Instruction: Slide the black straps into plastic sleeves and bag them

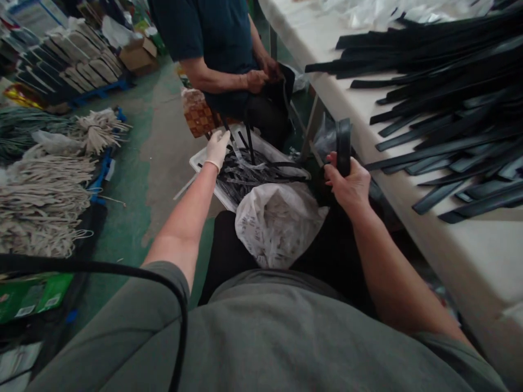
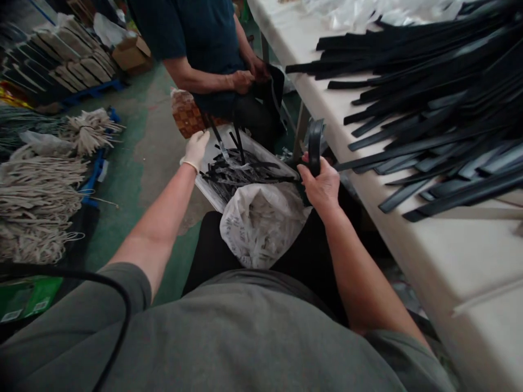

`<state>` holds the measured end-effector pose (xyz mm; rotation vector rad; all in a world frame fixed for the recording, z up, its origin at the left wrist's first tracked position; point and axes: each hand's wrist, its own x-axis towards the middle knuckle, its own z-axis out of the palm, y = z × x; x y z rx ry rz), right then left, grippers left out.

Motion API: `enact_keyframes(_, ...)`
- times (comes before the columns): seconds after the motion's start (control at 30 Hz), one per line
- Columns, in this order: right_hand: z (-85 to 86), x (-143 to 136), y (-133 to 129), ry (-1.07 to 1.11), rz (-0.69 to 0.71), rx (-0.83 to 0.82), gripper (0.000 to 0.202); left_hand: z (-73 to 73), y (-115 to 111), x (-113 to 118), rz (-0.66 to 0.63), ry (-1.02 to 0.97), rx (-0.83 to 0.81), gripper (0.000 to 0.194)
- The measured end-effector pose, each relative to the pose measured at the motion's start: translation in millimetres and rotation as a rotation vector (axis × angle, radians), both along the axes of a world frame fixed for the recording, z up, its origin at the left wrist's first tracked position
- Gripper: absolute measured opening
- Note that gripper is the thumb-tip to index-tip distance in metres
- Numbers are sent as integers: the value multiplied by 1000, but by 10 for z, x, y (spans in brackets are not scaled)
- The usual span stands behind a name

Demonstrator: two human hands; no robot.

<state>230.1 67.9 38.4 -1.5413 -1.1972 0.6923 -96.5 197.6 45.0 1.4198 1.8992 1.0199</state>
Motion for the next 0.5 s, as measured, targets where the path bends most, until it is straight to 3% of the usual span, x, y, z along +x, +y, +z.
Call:
enact_keyframes(0.07, 3, 2, -178, 64, 58, -46, 42, -243, -409, 153, -135, -96, -67, 46)
enact_keyframes(0.17, 113, -17, -489, 186, 140, -125, 45, -628, -1215, 406, -441, -215, -354, 53)
enact_keyframes(0.23, 200, -11, -674, 260, 181, -162, 43, -844, -1707, 532, -642, -69, -517, 48)
enact_keyframes(0.3, 263, 32, -831, 340, 232, -194, 41, -991, -2061, 599, -801, 194, -652, 44)
enact_keyframes(0.4, 290, 145, -1022, 462, 296, -256, 39, -1092, -2305, 627, -910, 510, -792, 50)
enact_keyframes(0.5, 239, 222, -1161, 563, 344, -329, 39, -1154, -2330, 685, -889, 606, -858, 62)
